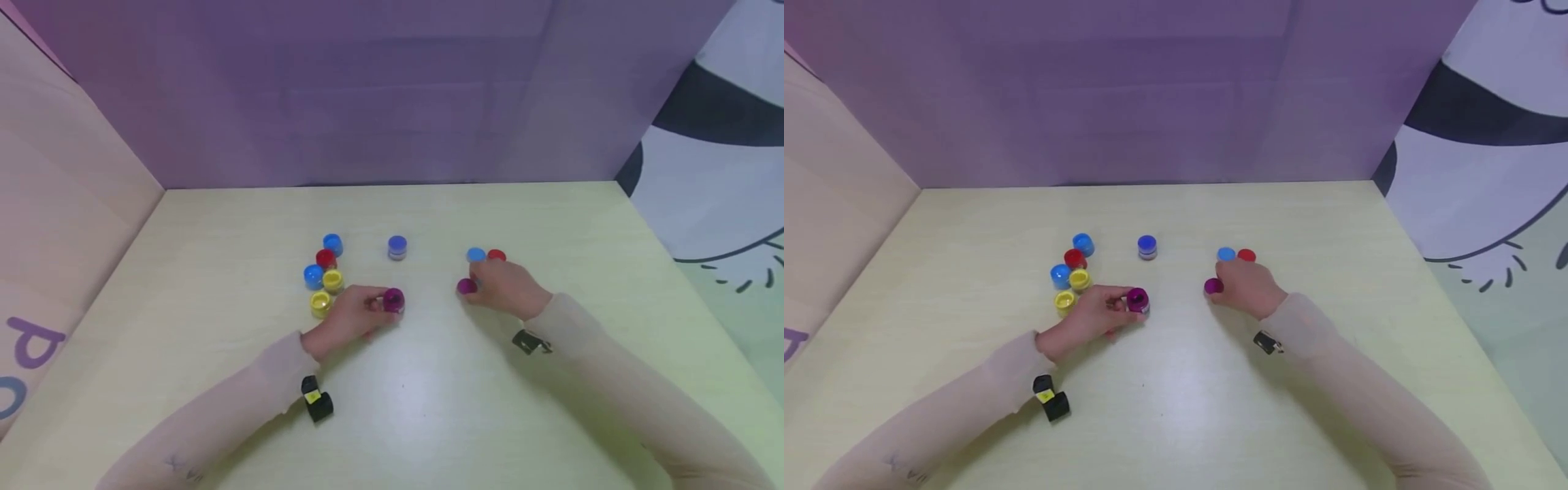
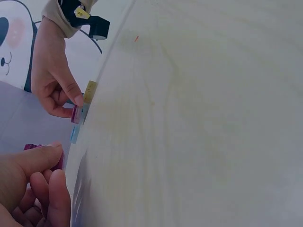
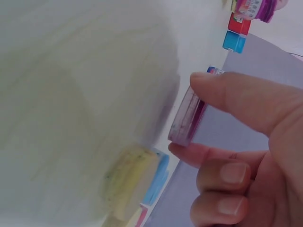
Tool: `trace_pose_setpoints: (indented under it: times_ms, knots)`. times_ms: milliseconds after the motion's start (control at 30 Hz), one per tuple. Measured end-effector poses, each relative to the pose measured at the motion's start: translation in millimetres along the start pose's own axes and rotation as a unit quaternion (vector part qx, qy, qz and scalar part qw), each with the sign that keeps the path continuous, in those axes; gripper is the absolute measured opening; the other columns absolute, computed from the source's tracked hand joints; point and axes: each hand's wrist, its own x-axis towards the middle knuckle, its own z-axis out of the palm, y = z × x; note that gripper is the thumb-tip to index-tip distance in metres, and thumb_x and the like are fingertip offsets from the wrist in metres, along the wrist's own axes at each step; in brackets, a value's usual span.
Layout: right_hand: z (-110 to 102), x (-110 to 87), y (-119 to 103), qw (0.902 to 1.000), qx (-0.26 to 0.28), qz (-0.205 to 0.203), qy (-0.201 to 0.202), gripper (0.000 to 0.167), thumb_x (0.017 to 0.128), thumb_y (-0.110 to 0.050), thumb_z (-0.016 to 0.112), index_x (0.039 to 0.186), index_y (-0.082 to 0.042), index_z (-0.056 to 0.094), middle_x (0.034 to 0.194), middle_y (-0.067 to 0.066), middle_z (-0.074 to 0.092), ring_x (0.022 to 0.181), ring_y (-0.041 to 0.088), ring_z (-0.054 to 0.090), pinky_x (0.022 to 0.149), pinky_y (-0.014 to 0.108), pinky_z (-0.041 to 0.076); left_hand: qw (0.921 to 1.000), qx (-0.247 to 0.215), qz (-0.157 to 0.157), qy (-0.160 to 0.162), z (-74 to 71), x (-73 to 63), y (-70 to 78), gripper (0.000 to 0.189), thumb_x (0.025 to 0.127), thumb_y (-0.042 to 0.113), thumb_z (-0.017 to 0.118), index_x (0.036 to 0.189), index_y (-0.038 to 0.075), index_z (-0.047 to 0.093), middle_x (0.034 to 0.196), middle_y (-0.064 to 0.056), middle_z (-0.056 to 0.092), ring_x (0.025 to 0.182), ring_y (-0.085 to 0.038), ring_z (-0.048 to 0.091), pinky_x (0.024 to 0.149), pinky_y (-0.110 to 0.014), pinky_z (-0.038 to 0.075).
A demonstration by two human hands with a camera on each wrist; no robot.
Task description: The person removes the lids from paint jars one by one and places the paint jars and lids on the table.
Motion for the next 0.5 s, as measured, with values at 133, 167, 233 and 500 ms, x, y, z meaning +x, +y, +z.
trace_pose_setpoints:
  times_ms: [133, 167, 233, 500]
  knots:
    - [2, 0.5, 2, 0.9999, -0.007, 0.008, -0.006, 0.025, 0.082, -0.022, 0.073, 0.083, -0.003, 0.057, 0.061, 0.002, 0.048, 0.056, 0.014, 0.047, 0.052, 0.024, 0.036, 0.9999, -0.004, -0.001, 0.009, -5.4, -7.5, 0.9, 0.042, 0.082, 0.020, 0.074, 0.123, 0.018, 0.063, 0.068, -0.003, 0.056, 0.049, -0.017, 0.049, 0.050, -0.025, 0.042]
    - [3, 0.5, 2, 0.9999, -0.009, 0.009, -0.008, 0.025, 0.082, -0.022, 0.073, 0.083, -0.003, 0.057, 0.062, 0.002, 0.048, 0.057, 0.014, 0.047, 0.052, 0.024, 0.036, 0.9999, -0.006, -0.002, 0.011, -7.4, -9.6, 1.2, 0.042, 0.082, 0.020, 0.074, 0.122, 0.019, 0.064, 0.069, -0.003, 0.056, 0.049, -0.017, 0.049, 0.050, -0.025, 0.042]
    - [3, 0.0, 2, 0.9998, -0.012, 0.008, -0.010, 0.025, 0.082, -0.021, 0.073, 0.083, -0.003, 0.057, 0.063, 0.003, 0.049, 0.058, 0.015, 0.047, 0.052, 0.024, 0.036, 0.9999, -0.007, -0.003, 0.014, -12.2, -13.5, 1.9, 0.041, 0.082, 0.020, 0.074, 0.122, 0.019, 0.064, 0.071, -0.004, 0.056, 0.051, -0.018, 0.049, 0.050, -0.025, 0.042]
    - [4, 0.0, 2, 0.9998, -0.020, 0.001, -0.005, 0.026, 0.081, -0.022, 0.074, 0.083, -0.003, 0.056, 0.063, 0.002, 0.047, 0.057, 0.015, 0.046, 0.051, 0.024, 0.035, 0.9988, 0.030, 0.009, 0.038, -34.9, -21.3, -0.2, 0.042, 0.083, 0.021, 0.073, 0.123, 0.016, 0.063, 0.078, -0.005, 0.057, 0.057, -0.021, 0.054, 0.053, -0.028, 0.046]
